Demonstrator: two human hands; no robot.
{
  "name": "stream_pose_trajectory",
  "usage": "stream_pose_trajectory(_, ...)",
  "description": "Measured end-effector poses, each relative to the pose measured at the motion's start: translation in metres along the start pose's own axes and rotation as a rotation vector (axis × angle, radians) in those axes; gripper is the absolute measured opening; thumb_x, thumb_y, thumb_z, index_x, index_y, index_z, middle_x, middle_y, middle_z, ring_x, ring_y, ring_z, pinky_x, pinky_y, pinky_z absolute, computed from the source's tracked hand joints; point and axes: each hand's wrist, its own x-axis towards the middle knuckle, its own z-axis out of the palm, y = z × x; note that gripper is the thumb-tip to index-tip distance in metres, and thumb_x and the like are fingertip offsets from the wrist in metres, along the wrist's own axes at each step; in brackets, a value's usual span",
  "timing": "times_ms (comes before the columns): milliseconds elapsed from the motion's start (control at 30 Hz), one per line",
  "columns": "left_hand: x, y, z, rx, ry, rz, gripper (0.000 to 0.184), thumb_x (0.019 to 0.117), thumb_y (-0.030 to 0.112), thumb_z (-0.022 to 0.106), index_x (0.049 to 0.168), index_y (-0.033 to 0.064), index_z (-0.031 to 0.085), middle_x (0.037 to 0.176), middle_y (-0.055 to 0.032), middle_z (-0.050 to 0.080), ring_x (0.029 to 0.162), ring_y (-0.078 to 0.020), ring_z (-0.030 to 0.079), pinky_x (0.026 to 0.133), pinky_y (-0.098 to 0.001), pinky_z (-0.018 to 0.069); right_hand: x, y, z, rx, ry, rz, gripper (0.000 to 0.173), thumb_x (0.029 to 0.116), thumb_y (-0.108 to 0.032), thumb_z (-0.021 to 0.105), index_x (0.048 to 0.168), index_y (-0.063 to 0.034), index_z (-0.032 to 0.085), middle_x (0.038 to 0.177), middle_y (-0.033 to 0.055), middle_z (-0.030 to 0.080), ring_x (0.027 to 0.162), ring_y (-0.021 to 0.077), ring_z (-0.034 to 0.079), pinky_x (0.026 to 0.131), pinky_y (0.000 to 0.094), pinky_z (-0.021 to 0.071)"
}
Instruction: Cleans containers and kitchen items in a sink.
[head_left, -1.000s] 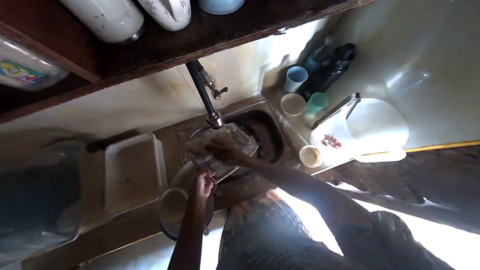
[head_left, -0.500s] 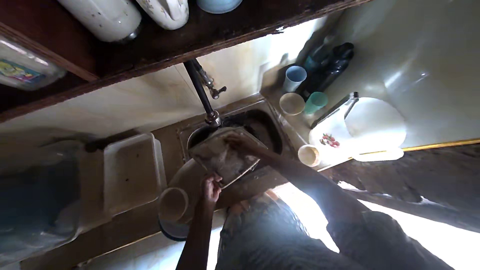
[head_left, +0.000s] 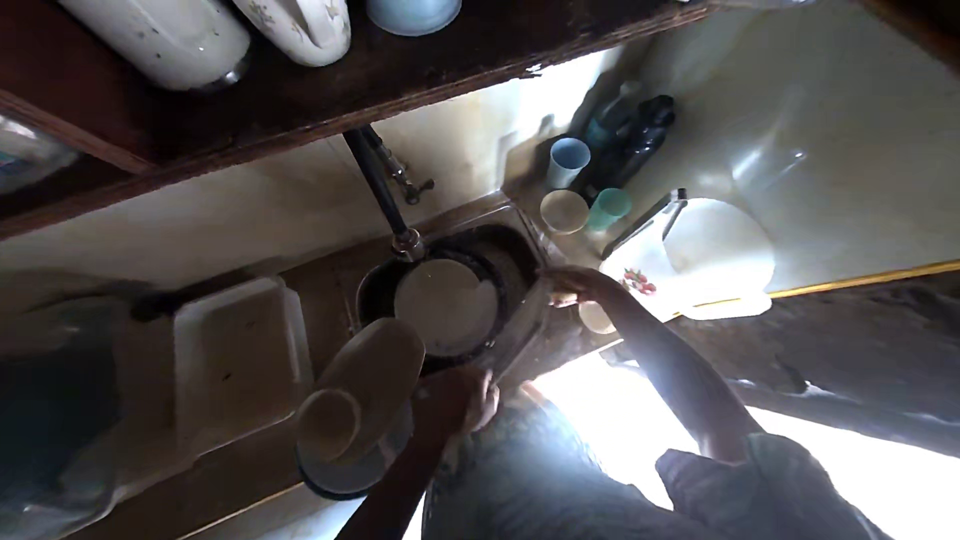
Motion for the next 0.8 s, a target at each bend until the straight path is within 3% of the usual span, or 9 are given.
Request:
stream_pose_trajectory(100,-0.008,0.014,0.009,0.144,0.043,0.175,0.034,0.1021,0.022,0.050,0.121,-0.0022,0.066,0.115,-0.0268,0.067,0.108,-0.0441,0.066,0.090,-0.0600,0.0499,-0.039,0.018,-0.011,-0.102,0.211,-0.022,0.029,0.1103,-0.031,0.046,0.124,-0.0097,0.060,0.083,-0.0001,0.058,0.064,0.0055,0.054,0.057,0.0219,0.0469)
stream_pose_trajectory(233,-0.011,0.011,0.014,0.197,0.371,0.365,0.059,0.0937,0.012,0.064,0.150,0.0257,0.054,0.152,-0.0126,0.053,0.138,-0.0380,0.052,0.107,-0.0581,0.0454,-0.076,0.020,-0.012,-0.088,0.356,-0.026,0.030,0.1100,-0.027,0.047,0.132,-0.0084,0.056,0.107,0.0077,0.061,0.088,0.0126,0.056,0.076,0.0319,0.0485)
stream_pose_trajectory(300,0.005,-0.015,0.024,-0.111,0.668,0.396,0.075,0.0771,0.011,0.074,0.149,0.0048,0.052,0.157,-0.0267,0.040,0.148,-0.0472,0.033,0.118,-0.0662,0.0252,-0.072,0.020,-0.008,0.042,0.364,-0.090,0.030,0.1108,-0.030,0.045,0.130,-0.0097,0.056,0.097,0.0034,0.060,0.078,0.0090,0.056,0.068,0.0270,0.0489)
stream_pose_trajectory(367,0.015,-0.037,0.026,-0.591,0.774,0.296,0.100,0.0690,0.006,0.073,0.156,-0.0099,0.026,0.162,-0.0236,0.031,0.150,-0.0286,0.032,0.121,-0.0433,0.0296,-0.063,0.015,0.012,0.180,0.355,-0.183,0.025,0.1114,-0.026,0.042,0.120,-0.0067,0.056,0.085,0.0004,0.058,0.069,0.0055,0.056,0.062,0.0217,0.0499)
stream_pose_trajectory(433,0.019,-0.049,0.024,-1.281,0.761,0.221,0.090,0.0744,-0.001,0.056,0.156,0.0032,0.019,0.131,-0.0026,0.059,0.109,-0.0049,0.064,0.088,-0.0248,0.0563,-0.041,0.016,0.030,0.304,0.302,-0.300,0.023,0.1107,-0.020,0.044,0.122,-0.0030,0.056,0.089,0.0034,0.062,0.073,0.0081,0.061,0.066,0.0245,0.0547)
stream_pose_trajectory(533,0.016,-0.055,0.010,-1.840,0.782,0.090,0.023,0.1034,0.010,0.030,0.113,0.0097,0.051,0.084,-0.0015,0.069,0.071,-0.0127,0.069,0.062,-0.0310,0.0600,0.005,0.025,0.046,0.347,0.186,-0.343,0.030,0.1112,-0.023,0.043,0.132,-0.0040,0.054,0.097,0.0070,0.065,0.080,0.0126,0.063,0.072,0.0304,0.0553)
stream_pose_trajectory(633,0.011,-0.065,0.004,-1.763,0.761,-0.026,0.028,0.1039,0.004,0.028,0.096,0.0109,0.054,0.072,0.0028,0.067,0.062,-0.0069,0.066,0.059,-0.0241,0.0589,0.028,0.018,0.068,0.373,0.072,-0.272,0.030,0.1116,-0.030,0.041,0.130,-0.0097,0.054,0.092,0.0045,0.066,0.074,0.0108,0.064,0.066,0.0272,0.0549)
stream_pose_trajectory(733,0.004,-0.063,0.008,-1.687,0.703,-0.089,0.028,0.0946,-0.009,0.035,0.087,0.0106,0.054,0.066,0.0041,0.064,0.057,-0.0051,0.063,0.058,-0.0224,0.0574,0.030,-0.004,0.077,0.005,0.103,-0.254,0.040,0.1136,-0.030,0.034,0.137,-0.0031,0.052,0.109,0.0111,0.064,0.091,0.0154,0.062,0.081,0.0326,0.0534)
stream_pose_trajectory(800,0.005,-0.058,0.011,-1.728,0.711,-0.125,0.025,0.0952,-0.009,0.034,0.093,0.0093,0.050,0.069,0.0030,0.062,0.059,-0.0063,0.063,0.059,-0.0234,0.0576,0.040,-0.017,0.082,-0.314,0.277,-0.278,0.044,0.1133,-0.029,0.037,0.137,0.0021,0.056,0.126,0.0239,0.064,0.115,0.0325,0.063,0.100,0.0480,0.0498)
